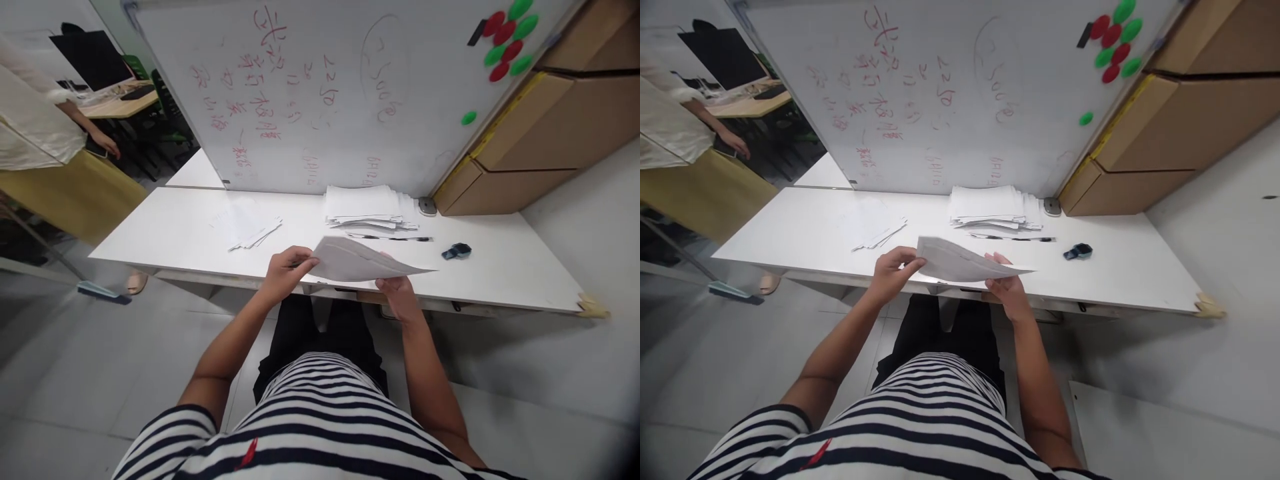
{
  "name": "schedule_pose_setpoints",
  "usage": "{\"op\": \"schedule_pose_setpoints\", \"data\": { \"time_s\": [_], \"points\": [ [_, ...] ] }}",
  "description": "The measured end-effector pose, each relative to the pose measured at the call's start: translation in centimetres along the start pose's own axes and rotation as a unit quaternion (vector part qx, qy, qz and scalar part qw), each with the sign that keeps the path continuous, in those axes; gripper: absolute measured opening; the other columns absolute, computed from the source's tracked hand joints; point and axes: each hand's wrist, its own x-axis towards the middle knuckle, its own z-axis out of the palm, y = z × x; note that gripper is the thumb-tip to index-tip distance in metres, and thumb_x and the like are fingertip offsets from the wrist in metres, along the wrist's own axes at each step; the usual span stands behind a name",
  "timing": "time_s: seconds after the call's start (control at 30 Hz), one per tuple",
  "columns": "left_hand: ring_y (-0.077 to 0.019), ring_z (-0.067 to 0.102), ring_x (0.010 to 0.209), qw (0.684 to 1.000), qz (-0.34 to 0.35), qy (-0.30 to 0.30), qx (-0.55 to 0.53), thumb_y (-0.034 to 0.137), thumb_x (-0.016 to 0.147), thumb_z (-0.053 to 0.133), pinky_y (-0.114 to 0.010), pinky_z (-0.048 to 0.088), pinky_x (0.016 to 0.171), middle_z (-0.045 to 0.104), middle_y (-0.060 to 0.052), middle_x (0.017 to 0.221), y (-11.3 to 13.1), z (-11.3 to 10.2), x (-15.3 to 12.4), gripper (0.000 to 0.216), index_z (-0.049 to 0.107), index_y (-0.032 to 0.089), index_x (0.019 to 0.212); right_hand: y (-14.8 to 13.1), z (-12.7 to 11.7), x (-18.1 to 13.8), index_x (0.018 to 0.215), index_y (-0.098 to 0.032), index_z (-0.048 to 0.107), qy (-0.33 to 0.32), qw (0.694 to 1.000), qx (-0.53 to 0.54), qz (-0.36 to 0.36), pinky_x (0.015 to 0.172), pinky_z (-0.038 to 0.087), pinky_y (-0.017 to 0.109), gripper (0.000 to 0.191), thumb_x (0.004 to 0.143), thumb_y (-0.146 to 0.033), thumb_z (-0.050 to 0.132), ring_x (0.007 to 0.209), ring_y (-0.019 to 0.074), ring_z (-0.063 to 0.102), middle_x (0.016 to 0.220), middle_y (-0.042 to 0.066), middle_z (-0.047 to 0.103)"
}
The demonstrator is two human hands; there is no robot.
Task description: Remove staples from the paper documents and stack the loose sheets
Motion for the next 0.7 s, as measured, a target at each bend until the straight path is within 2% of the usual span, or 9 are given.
{"op": "schedule_pose_setpoints", "data": {
  "time_s": [0.1, 0.23, 0.37, 0.5, 0.63, 0.7],
  "points": [
    [-0.0146, 0.066, 0.076, 0.994, -0.099, 0.032, -0.030, 0.040, 0.083, 0.062, -0.027, 0.054, 0.068, 0.067, -0.001, 0.082, -3.3, 1.7, -0.8, 0.018, 0.060, 0.023, 0.087, 0.6, -1.3, -0.2, 0.112, -0.022, 0.064, 0.029, 0.999, 0.013, 0.025, 0.102, 0.043, 0.049, 0.057, 0.065, -0.051, 0.078, 0.115, 0.0293, 0.058, 0.115, 0.008, 0.069],
    [-0.0133, 0.062, 0.074, 0.981, -0.177, 0.061, -0.047, 0.039, 0.087, 0.054, -0.027, 0.051, 0.069, 0.062, 0.000, 0.078, -6.6, 4.3, -2.3, 0.016, 0.051, 0.024, 0.087, 0.7, -1.5, 0.0, 0.103, -0.020, 0.067, 0.037, 0.997, -0.027, 0.055, 0.094, 0.047, 0.047, 0.045, 0.069, -0.048, 0.076, 0.103, 0.0273, 0.063, 0.109, 0.008, 0.071],
    [-0.0130, 0.061, 0.075, 0.983, -0.173, 0.053, -0.040, 0.039, 0.088, 0.052, -0.027, 0.048, 0.071, 0.061, 0.000, 0.079, -7.7, 5.4, -2.6, 0.018, 0.046, 0.022, 0.087, 0.3, -0.9, 0.8, 0.100, -0.018, 0.066, 0.093, 0.989, -0.115, 0.015, 0.089, 0.048, 0.043, 0.042, 0.074, -0.051, 0.070, 0.096, 0.0257, 0.063, 0.102, 0.009, 0.071],
    [-0.0144, 0.063, 0.082, 0.986, -0.149, 0.048, -0.055, 0.038, 0.084, 0.058, -0.028, 0.049, 0.077, 0.063, -0.001, 0.084, -8.1, 5.4, -2.2, 0.021, 0.047, 0.021, 0.092, 0.8, -0.1, 1.2, 0.104, -0.019, 0.064, 0.148, 0.972, -0.178, -0.040, 0.091, 0.046, 0.042, 0.042, 0.078, -0.051, 0.065, 0.099, 0.0246, 0.062, 0.103, 0.008, 0.070],
    [-0.0173, 0.064, 0.093, 0.978, -0.178, 0.015, -0.112, 0.038, 0.082, 0.062, -0.031, 0.050, 0.081, 0.066, -0.005, 0.100, -8.6, 5.5, -2.6, 0.033, 0.050, 0.021, 0.107, 2.3, 0.8, 1.1, 0.108, -0.020, 0.064, 0.131, 0.973, -0.178, -0.058, 0.094, 0.045, 0.040, 0.041, 0.077, -0.047, 0.066, 0.106, 0.0244, 0.060, 0.114, 0.010, 0.067],
    [-0.0190, 0.063, 0.100, 0.979, -0.174, -0.012, -0.108, 0.040, 0.082, 0.062, -0.032, 0.049, 0.085, 0.065, -0.007, 0.110, -8.7, 5.3, -2.7, 0.035, 0.054, 0.021, 0.110, 2.8, 0.9, 1.2, 0.107, -0.021, 0.065, 0.127, 0.975, -0.164, -0.074, 0.093, 0.046, 0.039, 0.038, 0.078, -0.045, 0.065, 0.106, 0.0234, 0.061, 0.115, 0.009, 0.067]
  ]
}}
